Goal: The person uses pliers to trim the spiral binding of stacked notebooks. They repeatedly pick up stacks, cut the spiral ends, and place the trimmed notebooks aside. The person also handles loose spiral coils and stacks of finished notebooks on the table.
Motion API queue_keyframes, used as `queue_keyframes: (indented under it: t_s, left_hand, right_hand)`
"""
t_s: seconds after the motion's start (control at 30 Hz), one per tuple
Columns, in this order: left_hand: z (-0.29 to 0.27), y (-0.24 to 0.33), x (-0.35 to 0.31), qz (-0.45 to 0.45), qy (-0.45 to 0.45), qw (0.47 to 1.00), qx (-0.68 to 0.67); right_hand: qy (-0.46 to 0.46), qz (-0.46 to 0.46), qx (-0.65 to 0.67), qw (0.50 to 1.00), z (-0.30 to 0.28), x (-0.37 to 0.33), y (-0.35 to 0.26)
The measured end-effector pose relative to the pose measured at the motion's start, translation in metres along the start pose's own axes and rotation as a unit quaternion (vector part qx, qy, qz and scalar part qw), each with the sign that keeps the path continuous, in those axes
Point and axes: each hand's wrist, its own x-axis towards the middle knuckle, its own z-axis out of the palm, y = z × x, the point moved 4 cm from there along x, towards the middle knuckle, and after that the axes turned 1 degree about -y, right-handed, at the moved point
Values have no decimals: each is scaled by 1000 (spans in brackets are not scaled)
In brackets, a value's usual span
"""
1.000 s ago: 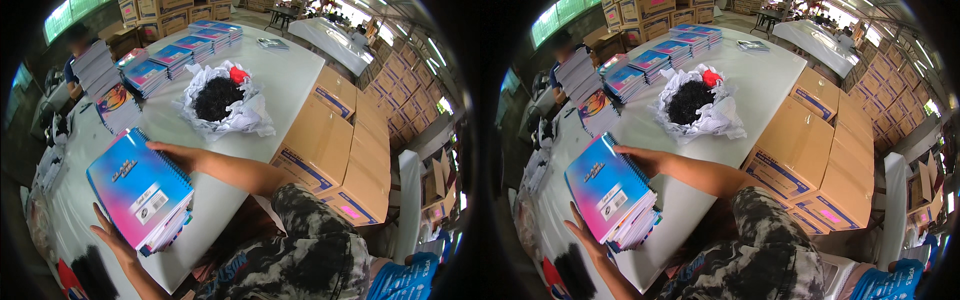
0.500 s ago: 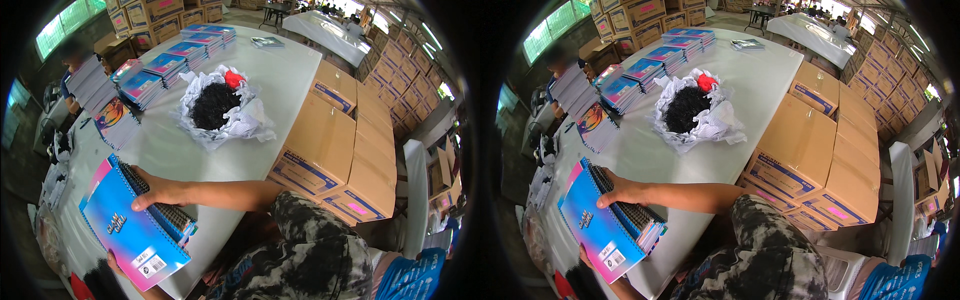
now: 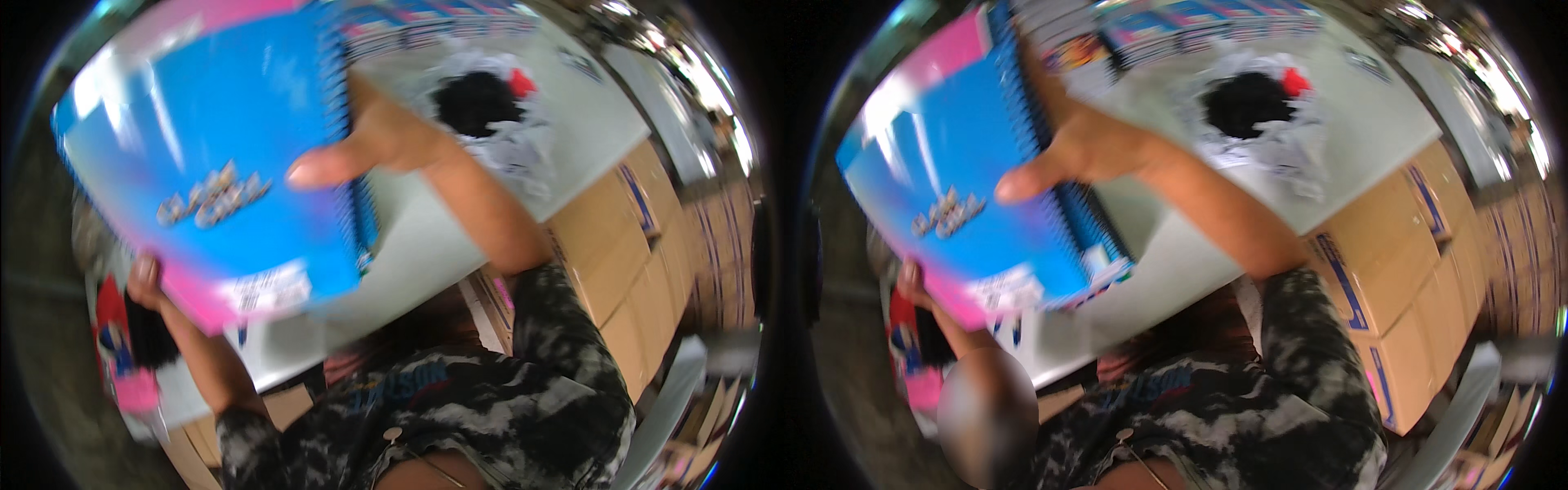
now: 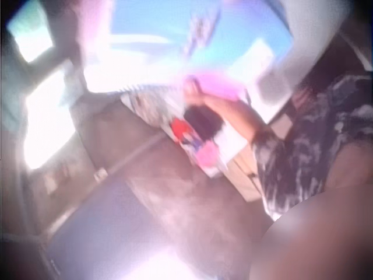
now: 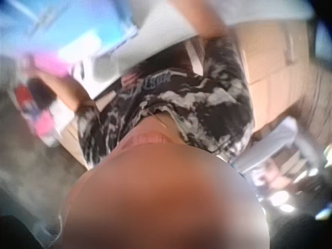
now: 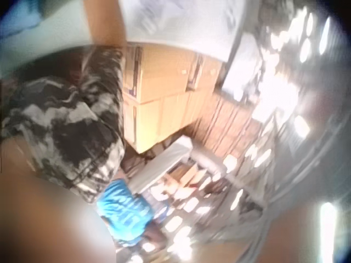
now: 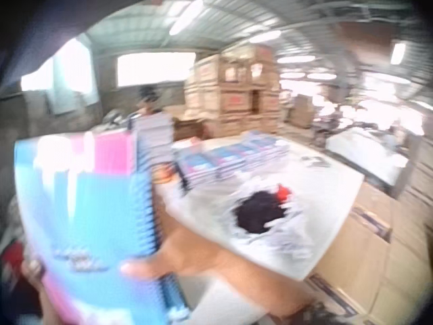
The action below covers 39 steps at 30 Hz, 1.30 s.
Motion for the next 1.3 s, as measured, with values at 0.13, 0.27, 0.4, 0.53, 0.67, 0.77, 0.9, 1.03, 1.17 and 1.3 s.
queue_keyframes:
  t_s: [0.13,0.27,0.4,0.53,0.67,0.77,0.9,1.03,1.17,1.3]
  left_hand:
    - [50,5,-26,-282,-144,893,-320]
    - [73,60,-65,-269,-245,845,-393]
    - [54,71,-84,-189,-352,848,-349]
    - [64,51,-110,-112,-497,825,-244]
    - [71,72,-97,-168,-581,769,-205]
    - [74,68,-103,-214,-626,732,-164]
    - [73,51,-77,6,-545,832,-104]
    - [70,44,28,-236,-342,886,-206]
    - [117,12,84,-340,-207,849,-349]
    - [164,-70,65,-515,-253,735,-360]
  right_hand:
    - [-42,39,-33,998,4,5,25]
    - [-10,131,23,991,6,-29,86]
    - [-7,125,85,989,17,-47,112]
    - [-106,142,112,978,-7,-98,172]
    - [-189,175,7,966,2,-84,164]
    - [-206,162,-103,959,5,-74,156]
    - [-178,111,-76,975,-1,-42,148]
    - [-72,147,-61,985,-7,57,127]
    - [-23,216,85,972,-35,137,172]
    - [34,401,248,881,-42,132,268]
